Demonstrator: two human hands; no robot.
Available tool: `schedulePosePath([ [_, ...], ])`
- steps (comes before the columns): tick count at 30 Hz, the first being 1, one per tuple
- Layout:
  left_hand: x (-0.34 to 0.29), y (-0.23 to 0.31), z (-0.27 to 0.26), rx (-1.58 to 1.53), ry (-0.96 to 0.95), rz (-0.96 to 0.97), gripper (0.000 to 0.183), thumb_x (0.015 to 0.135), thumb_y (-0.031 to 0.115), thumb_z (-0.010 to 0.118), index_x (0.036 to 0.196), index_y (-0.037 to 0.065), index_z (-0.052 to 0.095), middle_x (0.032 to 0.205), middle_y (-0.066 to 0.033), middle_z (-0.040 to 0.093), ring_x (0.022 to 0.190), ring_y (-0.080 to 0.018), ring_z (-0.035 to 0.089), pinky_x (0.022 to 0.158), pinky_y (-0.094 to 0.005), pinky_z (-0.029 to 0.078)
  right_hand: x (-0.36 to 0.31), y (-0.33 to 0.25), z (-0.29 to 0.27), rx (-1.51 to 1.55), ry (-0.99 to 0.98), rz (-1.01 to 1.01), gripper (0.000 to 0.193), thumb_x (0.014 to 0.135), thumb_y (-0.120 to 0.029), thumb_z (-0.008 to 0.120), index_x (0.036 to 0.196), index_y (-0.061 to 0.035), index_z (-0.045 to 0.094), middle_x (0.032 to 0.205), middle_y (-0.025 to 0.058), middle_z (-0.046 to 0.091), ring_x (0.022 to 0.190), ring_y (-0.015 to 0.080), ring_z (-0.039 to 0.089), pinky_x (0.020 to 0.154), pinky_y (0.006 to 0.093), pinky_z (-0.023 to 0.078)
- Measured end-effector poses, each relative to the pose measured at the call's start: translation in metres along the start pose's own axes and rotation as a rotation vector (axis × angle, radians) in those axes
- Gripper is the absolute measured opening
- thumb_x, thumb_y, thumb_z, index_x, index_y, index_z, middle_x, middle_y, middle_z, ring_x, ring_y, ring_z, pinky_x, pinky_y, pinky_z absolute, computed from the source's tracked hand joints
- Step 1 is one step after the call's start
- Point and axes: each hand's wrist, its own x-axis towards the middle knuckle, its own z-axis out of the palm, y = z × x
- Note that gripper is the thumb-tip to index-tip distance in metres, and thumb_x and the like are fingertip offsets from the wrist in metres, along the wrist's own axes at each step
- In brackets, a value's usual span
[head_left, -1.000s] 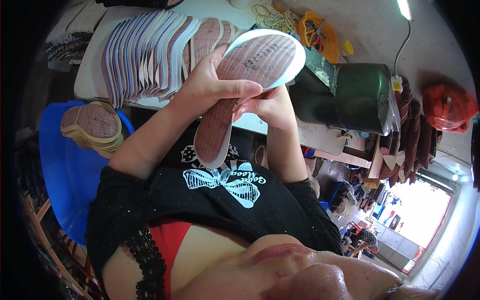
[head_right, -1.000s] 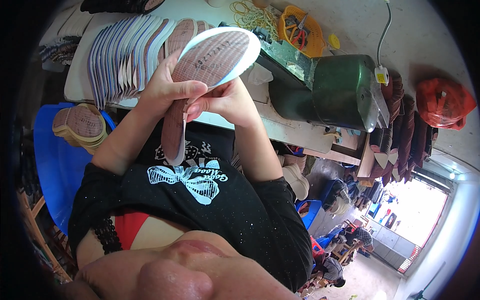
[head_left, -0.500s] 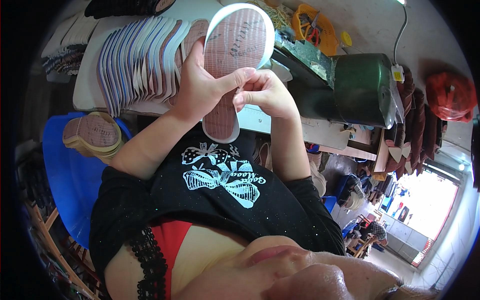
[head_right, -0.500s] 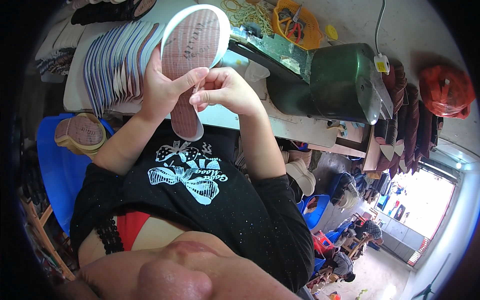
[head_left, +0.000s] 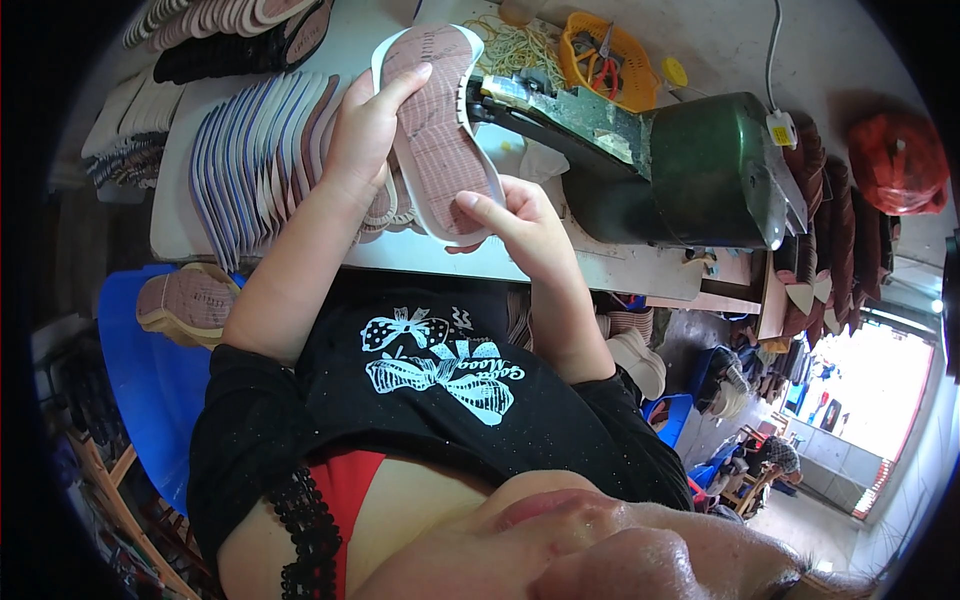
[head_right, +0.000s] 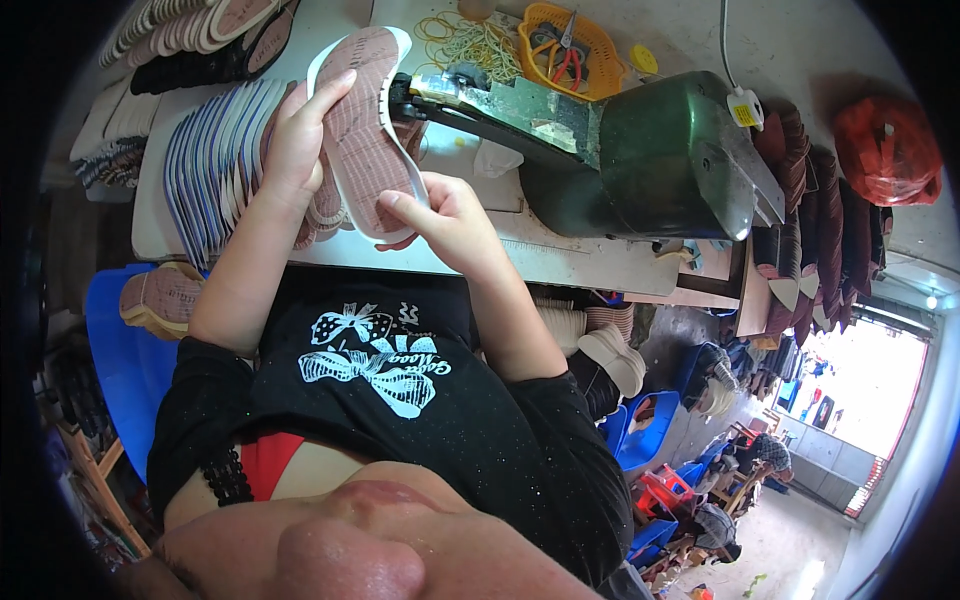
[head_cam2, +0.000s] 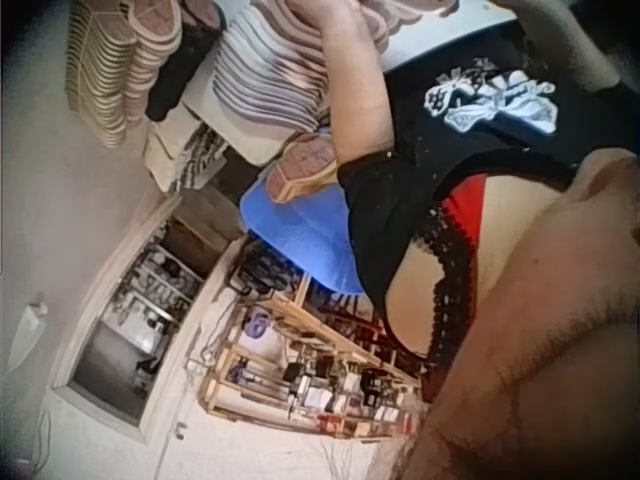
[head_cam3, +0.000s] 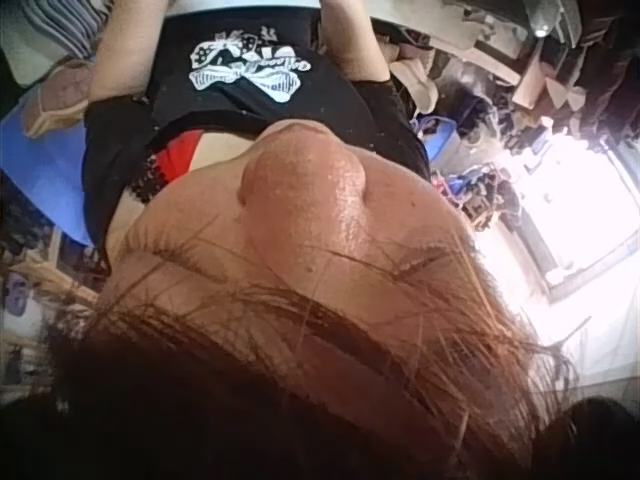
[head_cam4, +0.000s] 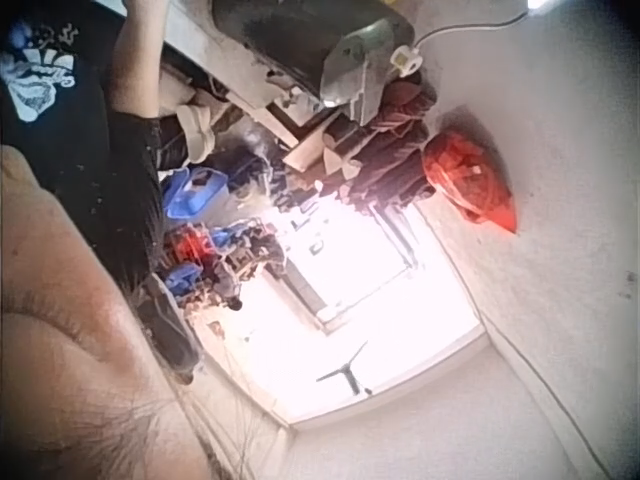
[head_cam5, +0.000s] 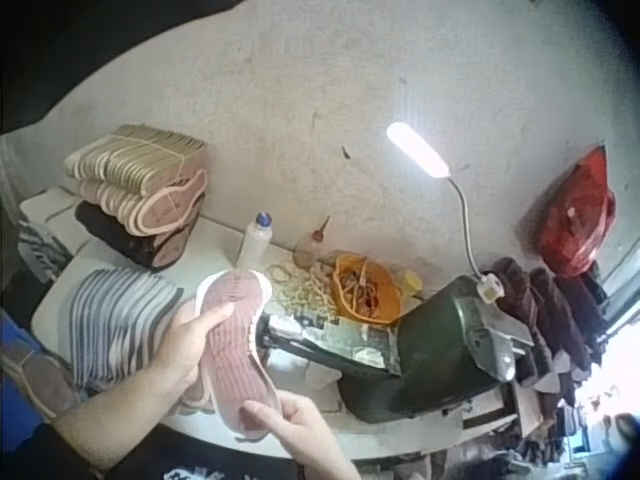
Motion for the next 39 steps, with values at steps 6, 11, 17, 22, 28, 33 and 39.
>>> schedulePosePath([
  [6,0.037,-0.025,0.013,0.194,-0.155,0.055,0.032,0.084,0.022,0.072,0.102,-0.004,0.068,0.092,-0.0095,0.070,0.082,-0.0157,0.065,0.080,-0.0298,0.051,0.000,0.002,-0.006,0.072,0.148,-0.102,0.027,0.094,-0.024,0.061,0.097,0.0027,0.063,0.081,0.0117,0.069,0.062,0.0167,0.067,0.054,0.0272,0.055],
  [11,0.061,-0.045,0.021,0.493,-0.061,0.234,0.045,0.077,0.035,0.077,0.097,-0.004,0.069,0.100,-0.0168,0.065,0.090,-0.0239,0.065,0.082,-0.0342,0.050,-0.006,0.003,-0.010,0.200,0.290,-0.133,0.027,0.093,-0.024,0.062,0.097,0.0023,0.064,0.080,0.0113,0.069,0.060,0.0157,0.066,0.054,0.0265,0.055],
  [17,0.079,-0.055,0.027,0.594,-0.034,0.296,0.049,0.074,0.041,0.078,0.095,-0.002,0.070,0.096,-0.0180,0.068,0.087,-0.0275,0.067,0.083,-0.0364,0.050,0.000,0.016,-0.002,0.328,0.279,-0.139,0.026,0.093,-0.020,0.060,0.102,0.0041,0.063,0.084,0.0175,0.070,0.064,0.0210,0.069,0.056,0.0308,0.056],
  [22,0.107,-0.052,0.020,0.593,-0.076,0.195,0.053,0.075,0.044,0.077,0.093,-0.005,0.069,0.086,-0.0181,0.071,0.078,-0.0273,0.069,0.078,-0.0364,0.053,0.024,0.017,0.008,0.404,0.378,-0.231,0.033,0.095,-0.025,0.056,0.103,0.0065,0.062,0.088,0.0204,0.070,0.072,0.0255,0.071,0.068,0.0355,0.056],
  [28,0.150,-0.019,0.021,1.579,-0.061,0.305,0.060,0.083,0.052,0.069,0.111,-0.001,0.068,0.112,-0.0194,0.067,0.112,-0.0310,0.061,0.098,-0.0395,0.044,0.056,0.005,0.014,0.485,0.429,-0.294,0.032,0.094,-0.023,0.054,0.103,0.0070,0.062,0.090,0.0209,0.070,0.076,0.0264,0.071,0.070,0.0365,0.056],
  [33,0.152,0.031,0.031,1.419,-0.888,0.578,0.044,0.079,0.040,0.074,0.113,0.013,0.070,0.142,-0.0133,0.048,0.140,-0.0343,0.027,0.112,-0.0521,0.023,0.071,-0.004,0.014,0.521,0.421,-0.311,0.035,0.095,-0.022,0.052,0.111,0.0082,0.058,0.091,0.0214,0.070,0.078,0.0263,0.071,0.072,0.0362,0.057],
  [39,0.165,0.043,0.058,1.352,-1.342,-0.186,0.037,0.083,0.037,0.074,0.096,0.003,0.069,0.090,-0.0053,0.067,0.087,-0.0122,0.060,0.078,-0.0280,0.048,0.071,-0.009,0.002,0.446,0.367,-0.278,0.038,0.099,-0.026,0.050,0.114,0.0080,0.056,0.096,0.0230,0.069,0.079,0.0258,0.071,0.070,0.0338,0.058],
])
